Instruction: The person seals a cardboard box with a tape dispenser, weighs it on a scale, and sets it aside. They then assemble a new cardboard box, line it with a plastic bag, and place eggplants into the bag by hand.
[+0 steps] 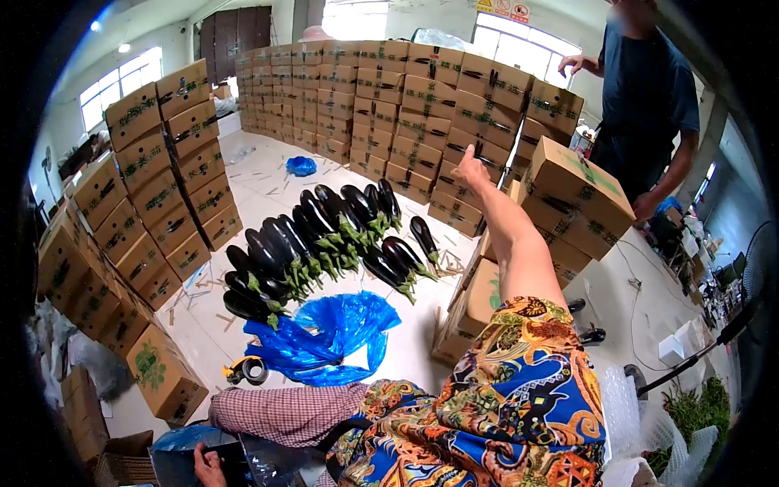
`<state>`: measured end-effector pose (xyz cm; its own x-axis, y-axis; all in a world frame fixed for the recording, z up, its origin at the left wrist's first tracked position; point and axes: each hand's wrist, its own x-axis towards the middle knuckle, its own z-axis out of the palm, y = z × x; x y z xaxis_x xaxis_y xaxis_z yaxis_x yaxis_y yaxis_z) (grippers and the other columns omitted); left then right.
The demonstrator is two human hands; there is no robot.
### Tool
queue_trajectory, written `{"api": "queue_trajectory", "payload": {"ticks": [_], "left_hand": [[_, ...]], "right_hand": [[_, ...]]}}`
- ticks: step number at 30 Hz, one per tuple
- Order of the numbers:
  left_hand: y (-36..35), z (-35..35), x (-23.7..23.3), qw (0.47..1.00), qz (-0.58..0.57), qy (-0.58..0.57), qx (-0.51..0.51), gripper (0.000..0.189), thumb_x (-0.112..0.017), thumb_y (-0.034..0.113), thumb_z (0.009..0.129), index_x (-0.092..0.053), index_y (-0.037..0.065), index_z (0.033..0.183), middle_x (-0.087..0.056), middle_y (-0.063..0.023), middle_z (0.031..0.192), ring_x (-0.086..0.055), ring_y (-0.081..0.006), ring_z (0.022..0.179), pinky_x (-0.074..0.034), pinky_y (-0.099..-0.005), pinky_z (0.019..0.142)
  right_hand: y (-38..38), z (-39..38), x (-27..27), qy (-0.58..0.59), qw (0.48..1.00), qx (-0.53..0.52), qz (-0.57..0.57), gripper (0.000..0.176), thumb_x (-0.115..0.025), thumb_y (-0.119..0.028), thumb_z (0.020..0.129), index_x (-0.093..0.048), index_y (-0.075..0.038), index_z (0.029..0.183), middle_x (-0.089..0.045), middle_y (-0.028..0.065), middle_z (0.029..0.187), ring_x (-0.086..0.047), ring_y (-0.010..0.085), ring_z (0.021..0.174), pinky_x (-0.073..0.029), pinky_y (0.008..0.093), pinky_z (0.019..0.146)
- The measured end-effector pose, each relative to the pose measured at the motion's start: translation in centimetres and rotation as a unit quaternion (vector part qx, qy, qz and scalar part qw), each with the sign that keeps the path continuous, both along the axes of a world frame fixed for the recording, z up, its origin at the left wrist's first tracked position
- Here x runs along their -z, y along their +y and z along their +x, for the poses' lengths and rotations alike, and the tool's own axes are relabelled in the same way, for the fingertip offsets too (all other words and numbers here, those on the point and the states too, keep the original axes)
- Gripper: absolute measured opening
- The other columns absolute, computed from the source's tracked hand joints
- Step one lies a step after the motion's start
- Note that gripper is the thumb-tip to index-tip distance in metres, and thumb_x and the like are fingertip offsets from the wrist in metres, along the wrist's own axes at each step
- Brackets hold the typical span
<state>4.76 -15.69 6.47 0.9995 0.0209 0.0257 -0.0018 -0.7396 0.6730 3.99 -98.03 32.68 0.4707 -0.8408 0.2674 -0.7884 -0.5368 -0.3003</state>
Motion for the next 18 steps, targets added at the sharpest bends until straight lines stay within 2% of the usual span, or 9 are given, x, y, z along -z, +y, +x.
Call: {"api": "queue_trajectory", "payload": {"ticks": [2,5,9,12,16,18], "left_hand": [[0.3,-0.3,0.0,0.999,0.025,-0.024,0.006,0.04,-0.061,0.023,0.084,-0.056,0.005,0.12,-0.066,-0.0192,0.09,-0.063,-0.0306,0.083,-0.048,-0.0381,0.077],[1.4,0.3,2.3,0.999,0.039,-0.004,0.003,0.04,-0.064,0.022,0.083,-0.057,0.005,0.119,-0.066,-0.018,0.084,-0.063,-0.0297,0.076,-0.049,-0.0386,0.073],[1.4,0.3,2.7,0.999,0.043,-0.015,0.022,0.04,-0.066,0.021,0.081,-0.058,0.005,0.117,-0.066,-0.0167,0.078,-0.062,-0.0285,0.069,-0.049,-0.039,0.068],[2.2,0.5,3.6,0.999,0.041,-0.009,0.015,0.042,-0.066,0.023,0.081,-0.057,0.005,0.118,-0.066,-0.019,0.081,-0.062,-0.03,0.072,-0.048,-0.0395,0.07],[1.1,-0.1,1.4,1.0,0.029,0.008,-0.001,0.045,-0.064,0.024,0.082,-0.054,0.004,0.121,-0.065,-0.022,0.086,-0.062,-0.0321,0.076,-0.048,-0.0398,0.072],[1.2,-0.2,1.4,0.999,0.04,0.004,0.01,0.046,-0.063,0.025,0.083,-0.053,0.004,0.123,-0.065,-0.0231,0.088,-0.061,-0.0328,0.077,-0.048,-0.0398,0.073]], "right_hand": [[2.2,-0.7,-1.0,-0.037,0.997,-0.014,0.069,0.088,-0.064,-0.032,0.082,-0.008,-0.003,0.144,-0.061,0.0246,0.105,-0.063,0.0342,0.083,-0.05,0.0421,0.074],[-1.7,-0.4,-1.0,-0.023,0.999,0.003,0.039,0.086,-0.063,-0.027,0.084,-0.007,0.0,0.143,-0.061,0.0228,0.099,-0.06,0.0291,0.073,-0.049,0.0394,0.061],[-3.6,-1.6,-1.9,-0.079,0.996,0.025,0.023,0.086,-0.06,-0.021,0.084,-0.003,-0.004,0.146,-0.061,0.019,0.092,-0.06,0.0259,0.065,-0.049,0.0371,0.055],[-2.6,-2.8,-2.0,-0.074,0.997,0.013,0.035,0.086,-0.06,-0.02,0.084,-0.003,-0.005,0.146,-0.061,0.0181,0.093,-0.061,0.024,0.065,-0.049,0.0359,0.055],[1.3,-2.7,-2.6,-0.032,0.997,0.052,0.052,0.085,-0.059,-0.019,0.084,-0.002,-0.006,0.147,-0.062,0.0186,0.094,-0.061,0.0236,0.065,-0.049,0.0345,0.056],[0.7,-2.7,-1.5,-0.037,0.997,0.036,0.063,0.086,-0.059,-0.02,0.084,-0.002,-0.006,0.147,-0.063,0.019,0.095,-0.062,0.0239,0.066,-0.05,0.035,0.057]]}}
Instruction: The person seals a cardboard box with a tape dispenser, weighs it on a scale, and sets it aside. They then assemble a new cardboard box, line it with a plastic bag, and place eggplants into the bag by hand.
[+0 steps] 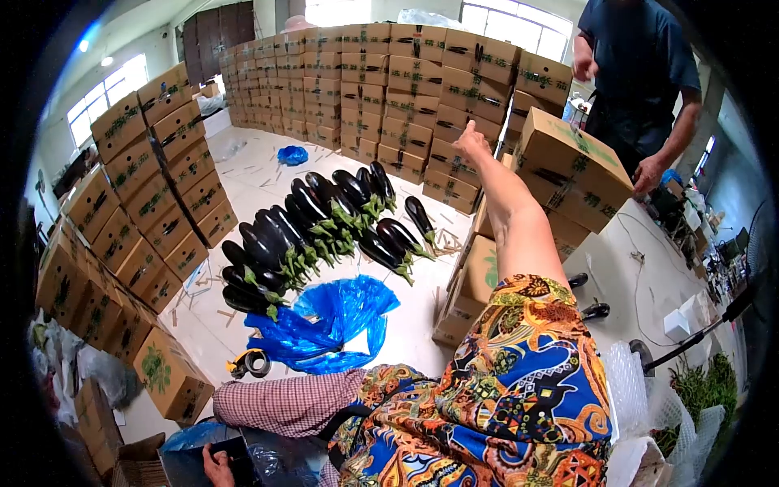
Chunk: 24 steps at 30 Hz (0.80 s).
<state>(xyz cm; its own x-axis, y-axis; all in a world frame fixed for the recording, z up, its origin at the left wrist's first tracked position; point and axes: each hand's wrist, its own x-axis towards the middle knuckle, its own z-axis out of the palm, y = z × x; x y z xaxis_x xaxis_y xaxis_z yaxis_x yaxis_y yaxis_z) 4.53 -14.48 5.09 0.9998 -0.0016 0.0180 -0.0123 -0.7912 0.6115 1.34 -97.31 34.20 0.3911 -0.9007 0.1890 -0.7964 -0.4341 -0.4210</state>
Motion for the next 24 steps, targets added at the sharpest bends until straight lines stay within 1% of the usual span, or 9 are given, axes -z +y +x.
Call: {"api": "queue_trajectory", "payload": {"ticks": [2,3,7,10,14,17,21,23,24], "left_hand": [[-0.4,-0.1,-0.3,1.0,-0.018,-0.001,0.009,0.046,-0.063,0.025,0.083,-0.053,0.003,0.122,-0.065,-0.022,0.087,-0.061,-0.0316,0.076,-0.048,-0.0392,0.072],[-0.4,-0.3,-0.5,1.0,-0.025,0.0,0.014,0.046,-0.063,0.025,0.083,-0.053,0.003,0.122,-0.065,-0.0214,0.086,-0.062,-0.031,0.075,-0.048,-0.0389,0.072],[0.1,0.0,0.7,0.999,-0.026,0.011,0.016,0.045,-0.065,0.025,0.083,-0.054,0.003,0.121,-0.065,-0.0183,0.082,-0.061,-0.027,0.071,-0.048,-0.0378,0.07],[0.3,0.1,1.1,1.0,-0.021,0.016,0.012,0.045,-0.066,0.025,0.082,-0.055,0.004,0.12,-0.065,-0.0166,0.081,-0.06,-0.0249,0.069,-0.048,-0.0373,0.069],[0.5,0.0,1.2,0.999,-0.02,0.012,0.024,0.045,-0.067,0.025,0.082,-0.055,0.006,0.121,-0.065,-0.016,0.08,-0.059,-0.0243,0.07,-0.048,-0.0371,0.07],[0.4,-0.1,1.2,0.999,-0.026,0.004,0.031,0.045,-0.067,0.026,0.082,-0.055,0.007,0.121,-0.065,-0.0164,0.081,-0.059,-0.0249,0.071,-0.048,-0.0372,0.072],[0.6,0.0,1.3,0.999,-0.022,0.033,0.024,0.045,-0.066,0.027,0.083,-0.056,0.008,0.122,-0.065,-0.0186,0.087,-0.06,-0.0273,0.077,-0.047,-0.0376,0.074],[0.0,0.1,1.9,0.997,-0.07,0.035,0.02,0.043,-0.056,0.01,0.083,-0.049,0.001,0.124,-0.059,-0.0097,0.079,-0.055,-0.0175,0.07,-0.046,-0.0301,0.069],[0.1,0.0,2.2,0.995,-0.09,0.039,0.017,0.043,-0.051,0.001,0.083,-0.045,-0.003,0.126,-0.056,-0.0052,0.075,-0.052,-0.0126,0.067,-0.046,-0.0264,0.066]], "right_hand": [[0.8,0.0,0.2,0.015,1.0,0.017,0.004,0.086,-0.059,-0.02,0.084,-0.002,-0.007,0.147,-0.063,0.0189,0.095,-0.062,0.0235,0.066,-0.051,0.0346,0.056],[1.4,-0.1,-0.1,0.01,0.999,0.017,0.036,0.085,-0.06,-0.021,0.084,-0.003,-0.007,0.147,-0.063,0.0188,0.094,-0.063,0.0231,0.067,-0.051,0.0338,0.053],[-2.5,-0.3,2.2,-0.008,1.0,0.014,0.024,0.085,-0.061,-0.02,0.084,-0.005,-0.006,0.146,-0.063,0.0183,0.089,-0.061,0.0228,0.06,-0.05,0.032,0.048],[-2.4,-0.3,2.5,0.048,0.998,0.037,0.033,0.085,-0.061,-0.02,0.083,-0.006,-0.005,0.145,-0.063,0.0176,0.085,-0.061,0.0221,0.057,-0.048,0.0311,0.047],[-1.7,-0.9,3.6,0.034,0.998,0.037,0.044,0.084,-0.06,-0.019,0.081,-0.008,-0.002,0.144,-0.063,0.0164,0.082,-0.062,0.0215,0.061,-0.047,0.031,0.047],[-3.1,-0.7,5.4,0.024,0.999,0.025,0.042,0.085,-0.06,-0.018,0.081,-0.006,-0.001,0.145,-0.063,0.0158,0.081,-0.062,0.0233,0.065,-0.05,0.0338,0.055],[-4.1,-0.9,6.7,0.062,0.997,0.034,-0.034,0.072,-0.062,-0.022,0.081,-0.025,0.001,0.138,-0.062,0.0196,0.092,-0.062,0.0286,0.081,-0.05,0.0397,0.074],[-4.4,-1.3,8.1,0.107,0.989,0.042,-0.088,0.063,-0.063,-0.026,0.08,-0.037,0.0,0.131,-0.061,0.0214,0.1,-0.061,0.0312,0.093,-0.048,0.0424,0.084],[-3.7,-1.8,9.3,0.138,0.984,0.025,-0.106,0.059,-0.063,-0.028,0.08,-0.042,0.0,0.127,-0.06,0.0214,0.104,-0.059,0.0319,0.098,-0.048,0.0431,0.085]]}}
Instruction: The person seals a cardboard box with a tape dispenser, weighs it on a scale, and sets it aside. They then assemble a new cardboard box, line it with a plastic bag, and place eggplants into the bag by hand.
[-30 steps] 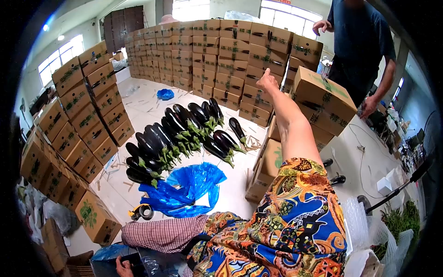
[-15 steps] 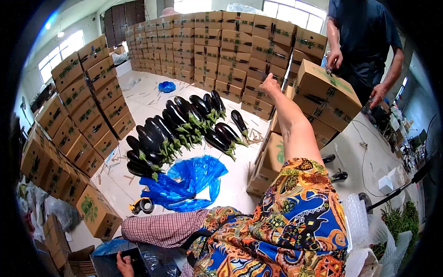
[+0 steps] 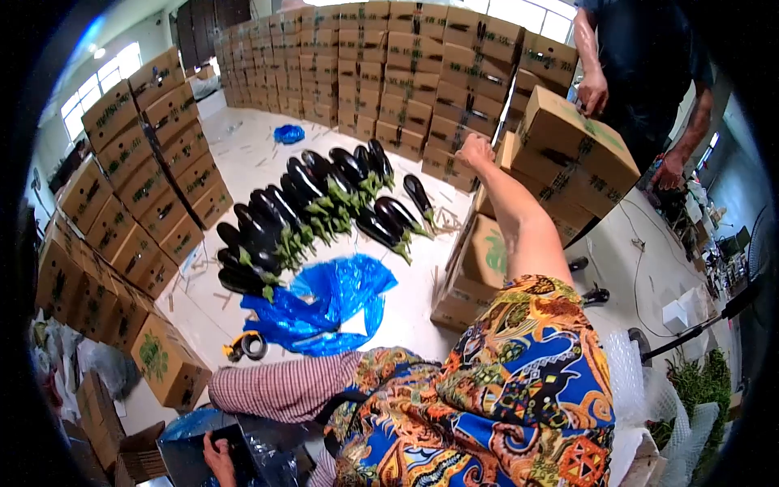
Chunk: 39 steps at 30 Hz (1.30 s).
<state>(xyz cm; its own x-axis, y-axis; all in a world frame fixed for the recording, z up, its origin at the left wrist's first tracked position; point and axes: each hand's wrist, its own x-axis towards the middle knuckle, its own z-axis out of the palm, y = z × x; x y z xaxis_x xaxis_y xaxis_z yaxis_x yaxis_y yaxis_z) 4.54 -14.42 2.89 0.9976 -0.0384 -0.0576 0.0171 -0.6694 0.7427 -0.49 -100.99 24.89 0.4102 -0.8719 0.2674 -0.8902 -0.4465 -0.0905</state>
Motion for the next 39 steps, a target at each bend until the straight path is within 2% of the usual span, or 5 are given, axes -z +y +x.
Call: {"api": "queue_trajectory", "payload": {"ticks": [7,17,21,23,39], "left_hand": [[1.7,0.7,2.7,0.997,-0.068,0.023,-0.009,0.041,-0.053,0.001,0.083,-0.047,-0.003,0.124,-0.057,-0.0055,0.074,-0.054,-0.0123,0.065,-0.047,-0.0256,0.063],[0.6,0.0,0.7,0.999,-0.032,0.013,-0.007,0.039,-0.054,0.002,0.083,-0.049,-0.004,0.121,-0.057,-0.0058,0.075,-0.054,-0.0132,0.066,-0.047,-0.0266,0.064],[-1.0,-1.0,-4.4,0.99,0.141,0.008,0.023,0.043,-0.061,0.032,0.086,-0.056,0.008,0.122,-0.064,-0.0218,0.101,-0.062,-0.0332,0.092,-0.047,-0.0397,0.081],[0.1,-0.4,-1.2,0.999,0.037,0.023,-0.004,0.039,-0.056,0.012,0.084,-0.051,0.0,0.121,-0.059,-0.011,0.083,-0.056,-0.0199,0.074,-0.047,-0.0312,0.069],[0.4,0.0,-0.3,0.999,-0.016,-0.027,0.017,0.036,-0.053,-0.001,0.081,-0.051,-0.004,0.117,-0.054,-0.0051,0.068,-0.052,-0.0116,0.062,-0.046,-0.026,0.06]], "right_hand": [[3.4,-8.0,12.3,0.249,0.959,-0.097,0.091,0.051,-0.062,-0.036,0.08,-0.049,-0.003,0.118,-0.057,0.0205,0.109,-0.054,0.0367,0.101,-0.038,0.0443,0.096],[5.1,-11.5,12.5,0.306,0.942,-0.049,0.13,0.064,-0.062,-0.033,0.081,-0.034,-0.003,0.129,-0.058,0.0234,0.107,-0.056,0.038,0.099,-0.041,0.0462,0.092],[6.3,-12.0,12.2,0.307,0.939,-0.042,0.148,0.069,-0.062,-0.032,0.081,-0.028,-0.002,0.134,-0.059,0.0246,0.106,-0.057,0.0385,0.099,-0.042,0.047,0.09],[6.6,-9.6,11.5,0.278,0.948,-0.058,0.142,0.072,-0.061,-0.031,0.081,-0.025,-0.002,0.136,-0.059,0.0252,0.106,-0.057,0.0388,0.099,-0.043,0.0474,0.089],[3.1,7.9,-16.7,-0.262,0.963,-0.046,0.028,0.081,-0.053,-0.045,0.086,-0.012,-0.006,0.144,-0.063,0.02,0.102,-0.06,0.0341,0.095,-0.047,0.0451,0.081]]}}
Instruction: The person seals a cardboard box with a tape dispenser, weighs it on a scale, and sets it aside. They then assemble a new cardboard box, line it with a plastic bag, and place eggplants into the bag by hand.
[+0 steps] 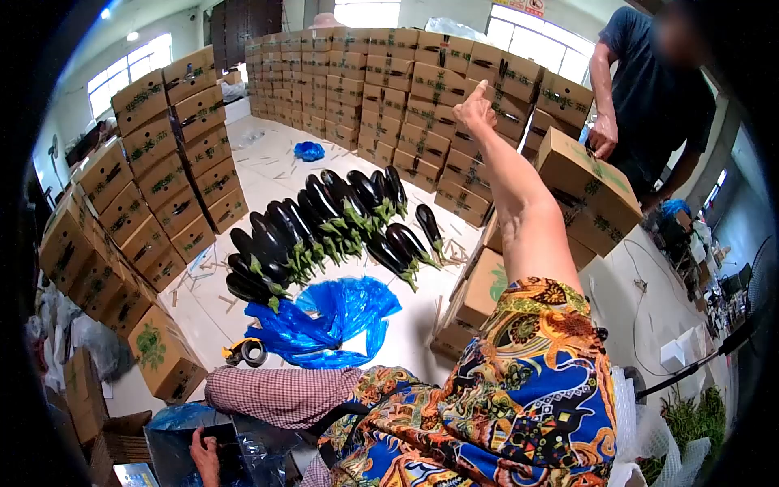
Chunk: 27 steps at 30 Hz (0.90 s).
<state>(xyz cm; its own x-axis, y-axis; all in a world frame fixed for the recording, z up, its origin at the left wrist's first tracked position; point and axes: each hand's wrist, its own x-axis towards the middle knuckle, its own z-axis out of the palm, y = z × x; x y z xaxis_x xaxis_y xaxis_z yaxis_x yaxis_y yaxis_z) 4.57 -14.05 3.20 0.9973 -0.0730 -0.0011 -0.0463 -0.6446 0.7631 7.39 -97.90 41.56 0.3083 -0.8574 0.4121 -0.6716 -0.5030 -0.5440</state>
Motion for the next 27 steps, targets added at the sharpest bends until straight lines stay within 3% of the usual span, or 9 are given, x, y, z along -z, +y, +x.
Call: {"api": "queue_trajectory", "payload": {"ticks": [1,3,12,15,17,19,21,25,27], "left_hand": [[-0.1,0.0,-0.4,1.0,-0.008,0.006,-0.009,0.035,-0.053,-0.001,0.081,-0.052,-0.004,0.116,-0.055,-0.0055,0.069,-0.052,-0.012,0.062,-0.046,-0.0261,0.06],[-0.5,0.0,-1.0,0.999,-0.024,0.02,-0.025,0.035,-0.054,-0.001,0.081,-0.052,-0.004,0.116,-0.056,-0.0063,0.069,-0.053,-0.0129,0.062,-0.046,-0.0264,0.06],[-0.5,0.1,-1.7,0.999,-0.029,-0.005,-0.012,0.034,-0.054,0.002,0.082,-0.054,-0.002,0.116,-0.06,-0.0079,0.072,-0.056,-0.0148,0.064,-0.049,-0.0281,0.064],[-0.2,0.4,-0.9,1.0,-0.009,-0.006,-0.001,0.036,-0.054,0.002,0.082,-0.053,-0.002,0.118,-0.06,-0.0081,0.073,-0.057,-0.0147,0.065,-0.049,-0.0276,0.064],[-0.1,0.3,-0.9,1.0,0.001,-0.003,-0.002,0.037,-0.054,0.002,0.082,-0.053,-0.002,0.119,-0.061,-0.0084,0.074,-0.058,-0.0147,0.065,-0.049,-0.0275,0.065],[-0.6,0.1,-1.3,1.0,-0.002,0.007,-0.014,0.037,-0.054,0.003,0.082,-0.053,-0.002,0.119,-0.061,-0.0088,0.074,-0.058,-0.015,0.066,-0.049,-0.0277,0.065],[-0.1,0.2,-0.2,1.0,-0.021,0.009,-0.001,0.038,-0.054,0.002,0.082,-0.052,-0.003,0.12,-0.062,-0.0089,0.075,-0.059,-0.0151,0.066,-0.049,-0.0279,0.065],[-0.7,-0.2,-1.1,0.999,0.034,-0.002,0.013,0.038,-0.054,0.001,0.082,-0.052,-0.003,0.12,-0.062,-0.0091,0.075,-0.059,-0.0154,0.066,-0.049,-0.0284,0.065],[-0.6,-0.1,-0.9,0.999,0.025,0.022,0.005,0.038,-0.055,0.003,0.081,-0.053,-0.004,0.118,-0.062,-0.0097,0.075,-0.058,-0.016,0.066,-0.049,-0.0293,0.065]], "right_hand": [[-0.2,0.2,-0.1,-0.033,0.997,-0.029,0.058,0.078,-0.051,-0.047,0.087,-0.017,-0.005,0.143,-0.062,0.0206,0.105,-0.06,0.0344,0.096,-0.047,0.0452,0.082],[3.3,0.5,0.7,0.07,0.992,0.045,-0.095,0.071,-0.046,-0.05,0.09,-0.031,0.0,0.138,-0.062,0.0211,0.107,-0.06,0.0334,0.098,-0.045,0.0451,0.084],[5.1,0.9,5.8,0.157,0.985,-0.05,-0.042,0.072,-0.065,-0.035,0.081,-0.024,-0.004,0.132,-0.055,0.027,0.115,-0.058,0.0368,0.103,-0.048,0.0444,0.083],[7.4,2.1,11.8,0.209,0.971,-0.108,0.036,0.073,-0.071,-0.035,0.077,-0.031,-0.003,0.128,-0.055,0.0269,0.116,-0.057,0.0344,0.106,-0.051,0.0419,0.084],[8.0,2.7,18.3,0.214,0.949,-0.207,0.107,0.067,-0.071,-0.032,0.076,-0.038,0.001,0.123,-0.06,0.0202,0.102,-0.062,0.028,0.083,-0.053,0.0383,0.071],[10.9,1.7,24.3,0.224,0.927,-0.294,0.061,0.062,-0.076,-0.03,0.068,-0.045,0.004,0.11,-0.063,0.0167,0.074,-0.062,0.0229,0.062,-0.053,0.0336,0.059],[12.7,0.9,30.3,0.192,0.901,-0.356,0.156,0.061,-0.077,-0.031,0.066,-0.047,0.003,0.106,-0.064,0.0167,0.073,-0.064,0.0231,0.059,-0.053,0.0347,0.055],[14.6,-0.3,40.4,0.352,0.839,-0.36,0.207,0.054,-0.074,-0.032,0.069,-0.049,0.003,0.103,-0.067,0.0137,0.074,-0.066,0.0244,0.061,-0.053,0.0361,0.053],[14.8,-1.3,45.0,0.314,0.824,-0.425,0.205,0.056,-0.073,-0.034,0.071,-0.048,0.002,0.105,-0.066,0.0133,0.07,-0.066,0.0245,0.061,-0.053,0.036,0.052]]}}
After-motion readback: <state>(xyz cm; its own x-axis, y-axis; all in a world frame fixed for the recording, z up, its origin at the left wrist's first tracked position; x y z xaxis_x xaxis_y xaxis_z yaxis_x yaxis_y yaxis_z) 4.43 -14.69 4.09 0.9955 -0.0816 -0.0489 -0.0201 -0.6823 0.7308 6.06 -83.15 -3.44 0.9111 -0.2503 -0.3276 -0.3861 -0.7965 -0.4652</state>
